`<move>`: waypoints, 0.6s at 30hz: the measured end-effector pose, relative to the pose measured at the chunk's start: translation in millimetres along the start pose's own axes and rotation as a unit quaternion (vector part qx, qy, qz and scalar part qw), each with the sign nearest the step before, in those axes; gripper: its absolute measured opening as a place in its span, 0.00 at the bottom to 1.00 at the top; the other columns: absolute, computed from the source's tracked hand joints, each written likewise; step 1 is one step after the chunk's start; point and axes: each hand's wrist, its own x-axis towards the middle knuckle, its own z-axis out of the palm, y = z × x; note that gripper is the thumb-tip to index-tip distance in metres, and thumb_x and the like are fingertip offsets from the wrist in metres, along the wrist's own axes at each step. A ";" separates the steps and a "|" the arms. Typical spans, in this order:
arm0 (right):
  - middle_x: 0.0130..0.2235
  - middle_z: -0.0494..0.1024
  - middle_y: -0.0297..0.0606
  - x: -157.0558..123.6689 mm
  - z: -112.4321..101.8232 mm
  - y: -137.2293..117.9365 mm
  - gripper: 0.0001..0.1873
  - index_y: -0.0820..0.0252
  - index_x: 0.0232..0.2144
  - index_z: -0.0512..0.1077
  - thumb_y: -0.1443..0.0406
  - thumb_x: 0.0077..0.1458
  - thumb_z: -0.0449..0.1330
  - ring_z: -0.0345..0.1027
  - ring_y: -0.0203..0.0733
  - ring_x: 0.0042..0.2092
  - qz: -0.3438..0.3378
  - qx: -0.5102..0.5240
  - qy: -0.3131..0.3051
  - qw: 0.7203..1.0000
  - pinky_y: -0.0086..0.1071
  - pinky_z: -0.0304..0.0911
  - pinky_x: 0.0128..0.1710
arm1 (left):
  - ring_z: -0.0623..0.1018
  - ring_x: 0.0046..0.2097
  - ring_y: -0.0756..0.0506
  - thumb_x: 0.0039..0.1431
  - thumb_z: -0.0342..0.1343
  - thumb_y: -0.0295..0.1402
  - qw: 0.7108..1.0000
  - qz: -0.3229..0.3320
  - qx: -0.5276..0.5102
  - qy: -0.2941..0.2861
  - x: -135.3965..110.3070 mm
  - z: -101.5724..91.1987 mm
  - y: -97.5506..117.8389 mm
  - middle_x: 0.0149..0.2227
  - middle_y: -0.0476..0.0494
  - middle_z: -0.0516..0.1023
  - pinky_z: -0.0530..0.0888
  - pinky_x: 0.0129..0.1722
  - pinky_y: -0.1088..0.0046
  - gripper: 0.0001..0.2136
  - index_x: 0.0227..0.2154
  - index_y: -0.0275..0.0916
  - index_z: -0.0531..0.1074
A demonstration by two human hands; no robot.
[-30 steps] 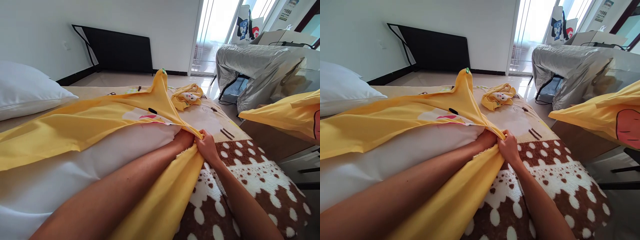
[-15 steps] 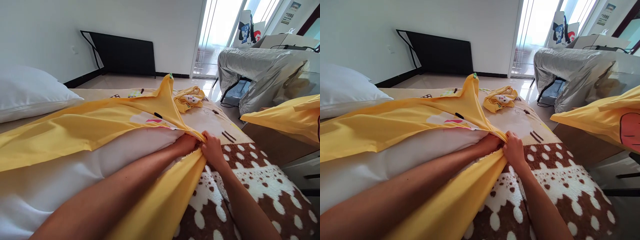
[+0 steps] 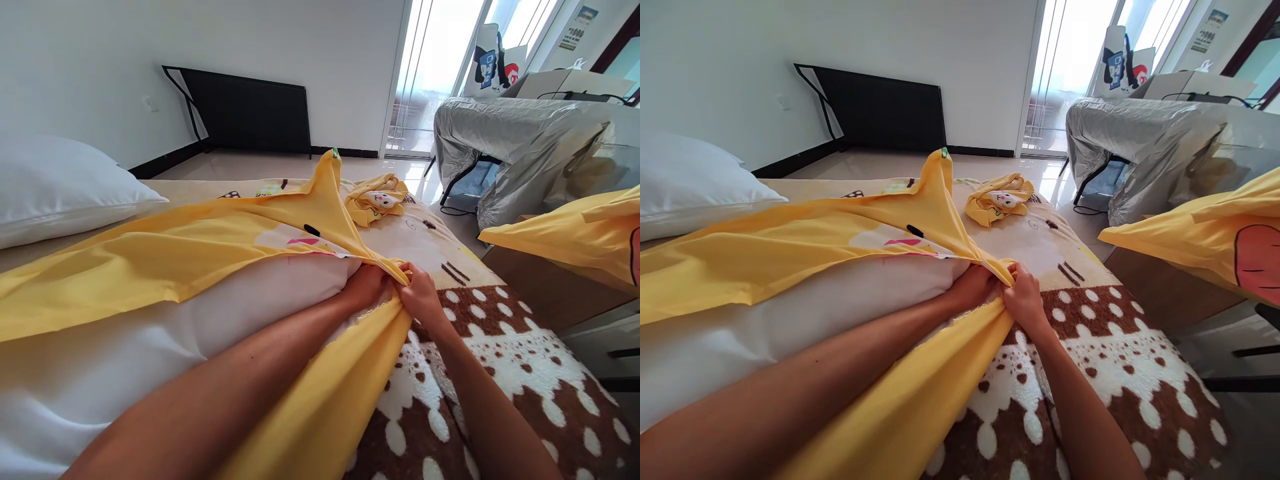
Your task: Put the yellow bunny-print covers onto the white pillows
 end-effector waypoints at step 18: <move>0.24 0.70 0.31 -2.2 4.9 -6.7 0.15 0.60 0.28 0.67 0.54 0.42 0.59 0.60 0.35 0.27 0.066 0.347 -0.062 0.933 0.27 0.57 0.27 | 0.74 0.43 0.44 0.48 0.49 0.23 0.999 0.017 -0.042 0.026 5.4 3.8 -3.3 0.39 0.43 0.79 0.70 0.48 0.67 0.11 0.32 0.34 0.75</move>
